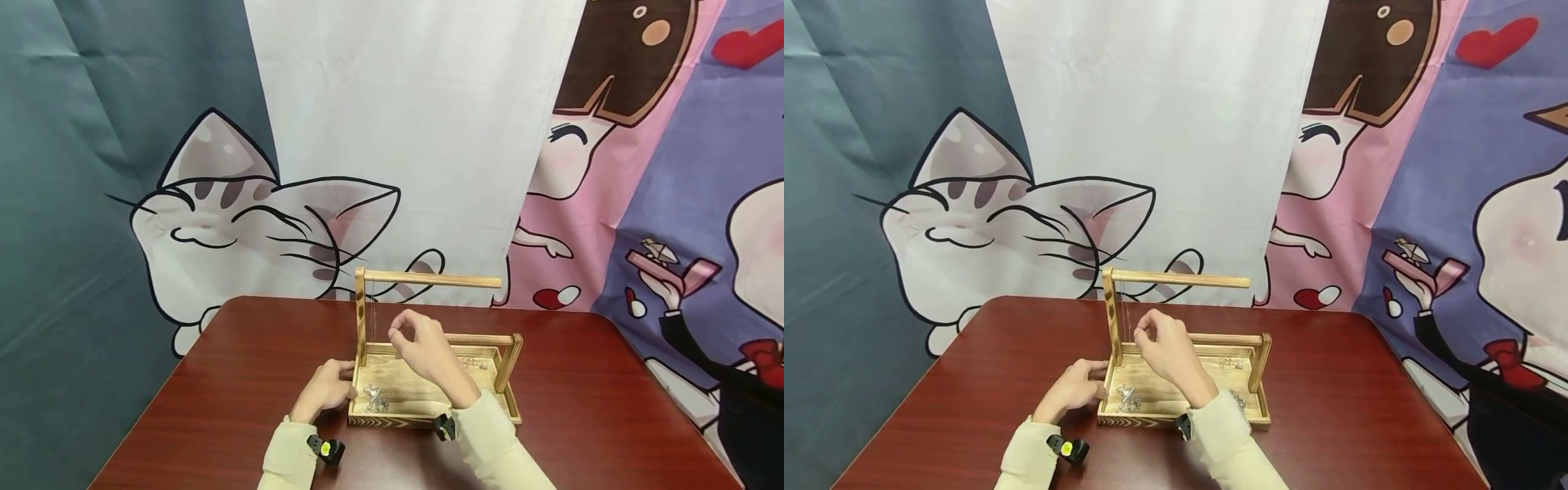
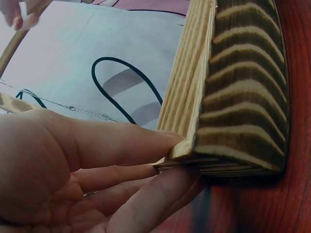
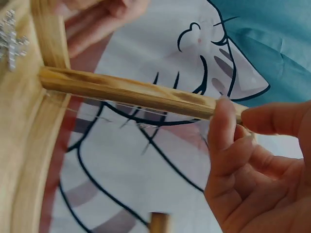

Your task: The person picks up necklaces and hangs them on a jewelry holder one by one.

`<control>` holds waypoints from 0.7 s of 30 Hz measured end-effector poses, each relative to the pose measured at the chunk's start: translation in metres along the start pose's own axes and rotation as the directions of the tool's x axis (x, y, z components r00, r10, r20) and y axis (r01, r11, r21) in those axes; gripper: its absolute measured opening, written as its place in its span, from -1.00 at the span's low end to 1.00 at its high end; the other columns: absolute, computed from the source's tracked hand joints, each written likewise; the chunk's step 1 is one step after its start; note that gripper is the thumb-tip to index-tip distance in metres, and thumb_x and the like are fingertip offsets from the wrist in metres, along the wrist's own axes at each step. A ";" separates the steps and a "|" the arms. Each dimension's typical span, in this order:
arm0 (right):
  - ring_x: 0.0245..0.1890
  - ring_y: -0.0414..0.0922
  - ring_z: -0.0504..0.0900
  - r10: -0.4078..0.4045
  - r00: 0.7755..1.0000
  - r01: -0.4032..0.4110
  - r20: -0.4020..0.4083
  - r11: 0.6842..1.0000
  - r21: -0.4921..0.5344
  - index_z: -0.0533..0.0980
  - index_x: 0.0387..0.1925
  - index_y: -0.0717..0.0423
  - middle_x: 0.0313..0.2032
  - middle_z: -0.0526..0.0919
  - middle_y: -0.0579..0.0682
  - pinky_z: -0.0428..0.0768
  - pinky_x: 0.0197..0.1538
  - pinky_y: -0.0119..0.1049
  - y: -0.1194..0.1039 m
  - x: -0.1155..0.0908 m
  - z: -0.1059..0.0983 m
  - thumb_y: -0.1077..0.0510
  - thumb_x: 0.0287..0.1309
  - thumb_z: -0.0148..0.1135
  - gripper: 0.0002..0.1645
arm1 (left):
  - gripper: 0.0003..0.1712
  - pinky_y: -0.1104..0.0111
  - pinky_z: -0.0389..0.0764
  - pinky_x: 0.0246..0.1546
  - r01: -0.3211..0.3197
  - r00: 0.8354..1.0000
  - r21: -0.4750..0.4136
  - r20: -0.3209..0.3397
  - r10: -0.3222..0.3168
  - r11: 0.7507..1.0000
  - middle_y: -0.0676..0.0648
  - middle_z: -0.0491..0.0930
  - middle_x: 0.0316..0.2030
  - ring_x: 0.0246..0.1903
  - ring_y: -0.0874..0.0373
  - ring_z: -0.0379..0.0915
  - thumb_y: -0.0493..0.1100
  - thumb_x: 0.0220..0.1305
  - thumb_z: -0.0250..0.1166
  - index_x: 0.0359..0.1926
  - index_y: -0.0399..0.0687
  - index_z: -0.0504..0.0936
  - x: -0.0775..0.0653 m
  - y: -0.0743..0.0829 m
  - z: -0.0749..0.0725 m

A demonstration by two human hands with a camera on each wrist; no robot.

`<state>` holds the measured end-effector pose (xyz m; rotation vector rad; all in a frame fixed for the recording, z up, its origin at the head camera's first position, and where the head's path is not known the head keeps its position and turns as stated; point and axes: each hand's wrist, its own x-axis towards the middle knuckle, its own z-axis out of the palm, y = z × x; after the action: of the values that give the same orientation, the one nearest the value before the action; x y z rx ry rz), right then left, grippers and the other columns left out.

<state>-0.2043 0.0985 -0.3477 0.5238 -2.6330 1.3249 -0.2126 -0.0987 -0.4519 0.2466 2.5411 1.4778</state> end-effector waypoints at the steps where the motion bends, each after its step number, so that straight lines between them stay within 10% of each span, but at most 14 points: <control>1: -0.67 -0.25 0.55 -0.001 1.000 0.001 0.007 1.000 0.005 0.49 -0.40 0.01 -0.55 0.56 -0.13 0.46 -0.51 -0.29 0.004 -0.004 0.001 0.15 0.15 0.11 -0.94 | -0.25 0.39 0.48 -0.58 0.002 1.000 0.000 -0.002 -0.002 1.000 -0.31 0.59 -0.13 -0.52 0.16 0.53 -0.48 -0.26 0.20 0.14 -0.41 0.41 0.000 0.000 0.000; 11: -0.48 -0.18 0.51 -0.005 0.988 0.022 0.157 0.994 -0.105 0.48 -0.40 0.05 -0.45 0.55 -0.16 0.46 -0.39 -0.38 0.063 -0.033 0.004 0.16 0.12 0.16 -0.95 | -0.25 0.37 0.50 -0.54 0.005 1.000 -0.028 0.006 -0.005 1.000 -0.31 0.60 -0.14 -0.45 0.14 0.54 -0.49 -0.27 0.21 0.14 -0.40 0.42 -0.001 -0.002 0.000; 21: -0.50 -0.28 0.48 0.068 0.987 -0.036 0.143 0.975 -0.219 0.47 -0.47 0.06 -0.53 0.54 -0.15 0.43 -0.44 -0.42 0.114 -0.048 -0.017 0.24 0.06 0.20 -0.93 | -0.25 0.38 0.49 -0.57 0.026 1.000 -0.024 -0.002 -0.026 0.999 -0.30 0.59 -0.12 -0.48 0.14 0.54 -0.49 -0.24 0.21 0.15 -0.39 0.41 0.001 -0.003 -0.001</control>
<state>-0.2022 0.1862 -0.4365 0.5441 -2.8855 1.0303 -0.2137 -0.1009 -0.4540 0.2076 2.5166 1.4987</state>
